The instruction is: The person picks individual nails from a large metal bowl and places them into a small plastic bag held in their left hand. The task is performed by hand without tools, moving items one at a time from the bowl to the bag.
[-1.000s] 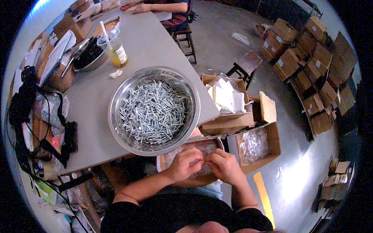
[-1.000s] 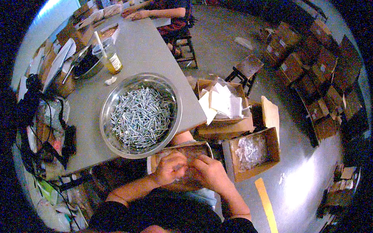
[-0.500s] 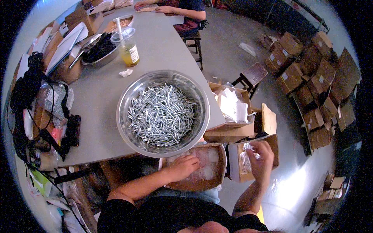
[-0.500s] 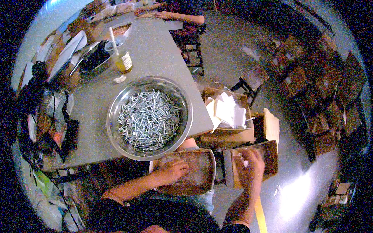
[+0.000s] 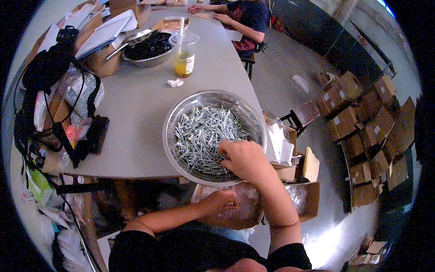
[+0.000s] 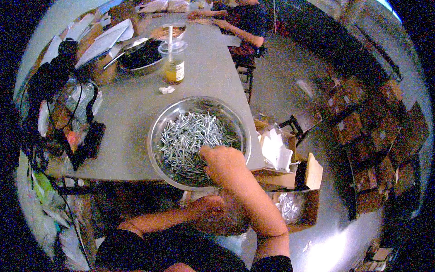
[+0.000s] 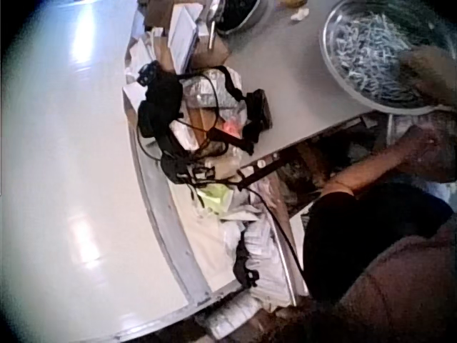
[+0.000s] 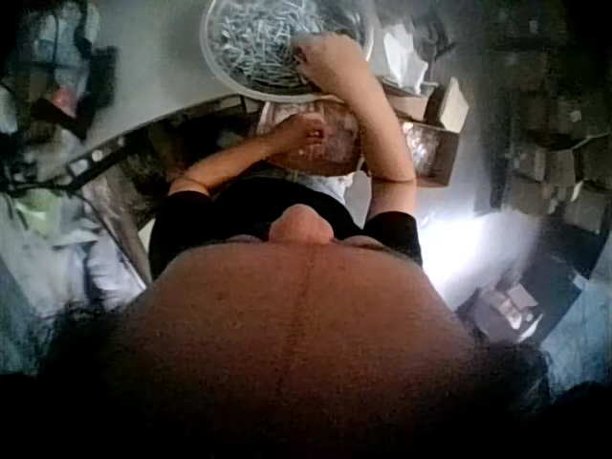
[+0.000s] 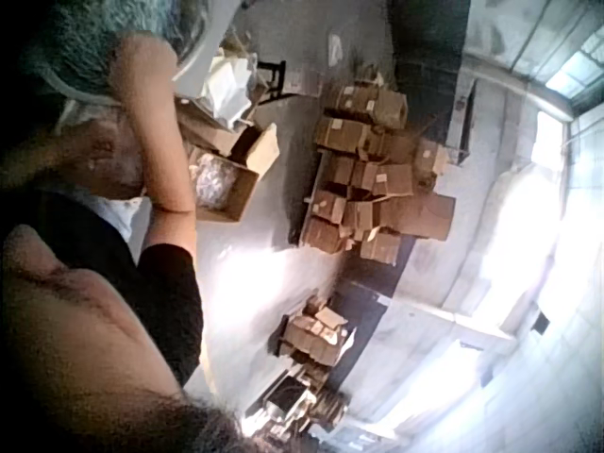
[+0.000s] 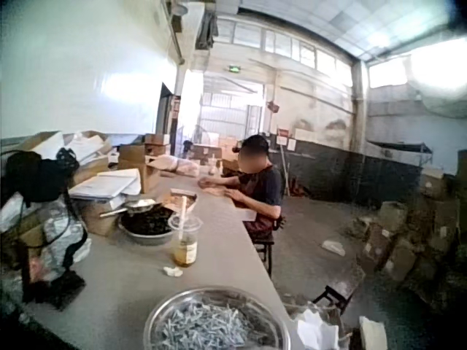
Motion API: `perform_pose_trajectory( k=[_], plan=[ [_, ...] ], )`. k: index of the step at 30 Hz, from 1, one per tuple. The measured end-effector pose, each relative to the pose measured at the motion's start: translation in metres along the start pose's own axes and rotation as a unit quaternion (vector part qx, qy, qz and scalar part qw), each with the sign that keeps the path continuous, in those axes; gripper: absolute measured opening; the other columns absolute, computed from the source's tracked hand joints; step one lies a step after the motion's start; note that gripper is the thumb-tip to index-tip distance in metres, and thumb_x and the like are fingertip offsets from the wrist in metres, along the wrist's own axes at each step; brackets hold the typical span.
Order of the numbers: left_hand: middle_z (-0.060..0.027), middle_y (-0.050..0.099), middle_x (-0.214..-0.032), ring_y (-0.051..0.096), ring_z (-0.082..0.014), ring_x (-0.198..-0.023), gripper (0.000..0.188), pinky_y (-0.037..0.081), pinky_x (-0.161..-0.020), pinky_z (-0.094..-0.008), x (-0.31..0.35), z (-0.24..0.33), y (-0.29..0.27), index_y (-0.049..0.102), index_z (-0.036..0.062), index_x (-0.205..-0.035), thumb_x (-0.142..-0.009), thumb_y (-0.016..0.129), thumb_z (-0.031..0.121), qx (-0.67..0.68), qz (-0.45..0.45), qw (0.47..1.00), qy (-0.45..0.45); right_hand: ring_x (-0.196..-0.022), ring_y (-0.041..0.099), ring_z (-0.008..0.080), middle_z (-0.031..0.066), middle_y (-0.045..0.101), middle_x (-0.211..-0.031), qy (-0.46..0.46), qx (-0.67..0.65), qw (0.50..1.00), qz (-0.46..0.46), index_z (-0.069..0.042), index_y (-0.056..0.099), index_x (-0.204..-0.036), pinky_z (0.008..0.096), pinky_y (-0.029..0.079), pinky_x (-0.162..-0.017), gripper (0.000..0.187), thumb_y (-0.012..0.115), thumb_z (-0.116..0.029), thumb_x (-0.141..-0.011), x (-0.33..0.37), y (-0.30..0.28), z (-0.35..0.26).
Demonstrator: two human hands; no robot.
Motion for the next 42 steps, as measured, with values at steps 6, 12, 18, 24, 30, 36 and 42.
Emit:
perform_pose_trajectory(
  k=[6, 12, 18, 24, 30, 36, 42],
  plan=[
    [-0.0154, 0.062, -0.089, 0.061, -0.0339, -0.089, 0.016, 0.050, -0.079, -0.0421, 0.004, 0.019, -0.016, 0.064, 0.0027, -0.092, -0.084, 0.064, 0.016, -0.063, 0.041, 0.997, -0.014, -0.074, 0.066, 0.0307, 0.0102, 0.066, -0.074, -0.026, -0.051, 0.998, 0.030, -0.008, 0.063, -0.093, 0.0422, 0.051, -0.065, 0.019, 0.066, -0.010, -0.074, 0.001, -0.005, -0.001],
    [-0.0137, 0.065, -0.089, 0.063, -0.0331, -0.086, 0.019, 0.050, -0.079, -0.0424, 0.006, 0.022, -0.016, 0.068, 0.0057, -0.097, -0.087, 0.063, 0.020, -0.050, 0.052, 0.997, -0.018, -0.078, 0.063, 0.0333, 0.0151, 0.064, -0.083, -0.147, -0.119, 0.980, 0.059, -0.004, 0.064, -0.097, 0.0414, 0.051, -0.068, 0.019, 0.064, -0.006, -0.078, 0.003, -0.007, -0.025],
    [-0.0119, 0.067, -0.085, 0.065, -0.0288, -0.080, 0.018, 0.051, -0.074, -0.0392, 0.006, 0.036, -0.032, 0.069, 0.0044, -0.087, -0.086, 0.066, 0.023, -0.089, 0.043, 0.993, -0.060, -0.074, 0.061, 0.0205, 0.0110, 0.064, -0.085, -0.070, -0.274, 0.950, 0.130, -0.003, 0.065, -0.104, 0.0311, 0.049, -0.070, 0.028, 0.066, 0.004, -0.077, 0.024, -0.030, -0.009],
    [-0.0068, 0.070, -0.087, 0.065, -0.0155, -0.081, 0.014, 0.050, -0.074, -0.0313, 0.007, 0.022, -0.031, 0.071, 0.0039, -0.092, -0.085, 0.069, 0.016, 0.094, 0.106, 0.985, -0.099, -0.079, 0.056, 0.0125, 0.0045, 0.062, -0.089, -0.010, -0.382, 0.908, 0.171, -0.001, 0.063, -0.104, 0.0261, 0.045, -0.070, 0.033, 0.071, 0.004, -0.073, 0.099, -0.017, 0.006],
    [-0.0040, 0.068, -0.080, 0.061, -0.0107, -0.074, 0.013, 0.048, -0.066, -0.0275, 0.007, 0.015, -0.023, 0.072, 0.0036, -0.088, -0.084, 0.073, 0.016, 0.107, 0.078, 0.976, -0.173, -0.089, 0.066, 0.0234, 0.0117, 0.068, -0.102, 0.087, -0.418, 0.896, 0.126, -0.005, 0.062, -0.110, 0.0333, 0.053, -0.078, 0.035, 0.070, 0.001, -0.076, 0.142, 0.030, 0.034],
    [-0.0017, 0.063, -0.076, 0.059, -0.0098, -0.075, 0.015, 0.046, -0.067, -0.0271, -0.005, 0.025, -0.026, 0.070, 0.0033, -0.082, -0.081, 0.076, 0.017, 0.121, 0.068, 0.977, -0.161, -0.083, 0.056, 0.0139, 0.0038, 0.060, -0.091, 0.116, -0.435, 0.876, 0.174, -0.003, 0.058, -0.108, 0.0274, 0.047, -0.075, 0.030, 0.067, 0.002, -0.080, 0.164, 0.070, 0.053],
    [-0.0020, 0.064, -0.082, 0.060, -0.0114, -0.080, 0.014, 0.047, -0.071, -0.0271, -0.016, 0.030, -0.016, 0.068, 0.0013, -0.078, -0.079, 0.077, 0.012, 0.167, 0.082, 0.977, -0.103, -0.082, 0.055, 0.0137, 0.0048, 0.059, -0.089, 0.133, -0.456, 0.849, 0.233, -0.001, 0.058, -0.112, 0.0273, 0.046, -0.074, 0.033, 0.066, 0.005, -0.080, 0.170, 0.070, 0.063]
  ],
)
Point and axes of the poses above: each hand's wrist, its own x-axis away from the middle knuckle, its own y-axis out of the palm, z = x × y, the point moved 6 cm from there along -x, towards the middle knuckle
